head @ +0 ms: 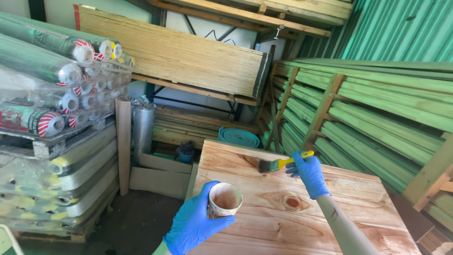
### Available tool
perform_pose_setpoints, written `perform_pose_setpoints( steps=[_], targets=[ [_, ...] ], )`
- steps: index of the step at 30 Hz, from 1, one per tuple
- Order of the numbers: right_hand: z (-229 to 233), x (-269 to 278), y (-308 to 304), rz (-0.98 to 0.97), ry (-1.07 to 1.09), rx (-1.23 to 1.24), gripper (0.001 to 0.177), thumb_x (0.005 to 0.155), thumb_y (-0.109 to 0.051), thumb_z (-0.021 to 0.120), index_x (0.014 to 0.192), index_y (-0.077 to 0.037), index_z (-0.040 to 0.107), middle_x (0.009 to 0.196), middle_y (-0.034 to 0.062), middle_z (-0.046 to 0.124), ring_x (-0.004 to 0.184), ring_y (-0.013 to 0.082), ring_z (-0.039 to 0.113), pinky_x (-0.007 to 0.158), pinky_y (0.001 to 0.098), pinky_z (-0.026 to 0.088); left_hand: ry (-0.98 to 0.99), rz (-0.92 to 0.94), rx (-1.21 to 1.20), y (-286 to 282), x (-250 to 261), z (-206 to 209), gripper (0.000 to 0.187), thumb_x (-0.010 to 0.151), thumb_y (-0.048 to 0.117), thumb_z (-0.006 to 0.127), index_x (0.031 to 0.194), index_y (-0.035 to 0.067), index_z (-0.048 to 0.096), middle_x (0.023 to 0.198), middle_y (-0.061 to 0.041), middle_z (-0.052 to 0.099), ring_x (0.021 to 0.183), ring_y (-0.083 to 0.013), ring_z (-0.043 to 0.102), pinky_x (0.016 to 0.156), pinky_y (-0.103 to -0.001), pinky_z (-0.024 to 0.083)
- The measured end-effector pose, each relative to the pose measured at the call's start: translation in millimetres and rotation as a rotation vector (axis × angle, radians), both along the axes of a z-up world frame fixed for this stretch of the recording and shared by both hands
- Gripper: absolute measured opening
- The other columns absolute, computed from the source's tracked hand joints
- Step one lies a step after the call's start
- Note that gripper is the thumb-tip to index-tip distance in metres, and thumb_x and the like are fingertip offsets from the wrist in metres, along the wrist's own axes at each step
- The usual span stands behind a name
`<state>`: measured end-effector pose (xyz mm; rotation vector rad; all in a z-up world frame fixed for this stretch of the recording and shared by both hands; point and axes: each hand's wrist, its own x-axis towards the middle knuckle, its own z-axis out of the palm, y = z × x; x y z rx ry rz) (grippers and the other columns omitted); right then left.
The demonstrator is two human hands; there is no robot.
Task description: The person applies a wood stain to a large wooden board using a paintbrush and a small cup. They repeatedly dip the brush into the cup and spread the stain across the board surface in long strokes.
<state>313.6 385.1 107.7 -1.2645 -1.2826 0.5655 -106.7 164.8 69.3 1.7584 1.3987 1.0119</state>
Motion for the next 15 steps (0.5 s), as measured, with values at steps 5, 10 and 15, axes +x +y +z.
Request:
perform_pose_setpoints(
  steps=[5, 10, 15],
  targets=[
    [9, 37, -22, -0.095, -0.041, 0.057, 0.045, 0.126, -0.028, 0.066, 0.107, 0.010, 0.081, 0.084, 0.0305, 0.087, 0.063, 0.0364, 0.084, 0.055, 0.0415, 0.065, 0.005, -0.003, 0.024, 2, 3, 1, 0.084, 0.084, 0.054, 0.101, 0.160, 0.052, 0.066, 0.143, 0.018, 0.095, 0.131, -0.0156, 0.092, 0.105, -0.037, 0.070],
    [41, -17, -52, -0.103, 0.111, -0.018, 0.024, 0.121, -0.008, 0.067, 0.131, 0.009, 0.080, 0.093, 0.0295, 0.088, 0.069, 0.0340, 0.084, 0.063, 0.0410, 0.069, -0.005, 0.034, 0.038, -4, 0, -3, 0.084, 0.082, 0.052, 0.103, 0.159, 0.050, 0.069, 0.138, 0.017, 0.096, 0.126, -0.0154, 0.094, 0.103, -0.037, 0.071],
    [42, -107, -49, 0.299, 0.185, -0.049, 0.031, 0.123, -0.024, 0.074, 0.132, 0.005, 0.080, 0.111, 0.0342, 0.095, 0.084, 0.0388, 0.092, 0.074, 0.0445, 0.079, -0.032, 0.063, 0.032, -4, -2, -12, 0.095, 0.079, 0.049, 0.106, 0.165, 0.050, 0.065, 0.148, 0.017, 0.095, 0.134, -0.0161, 0.093, 0.109, -0.038, 0.071]
  ],
)
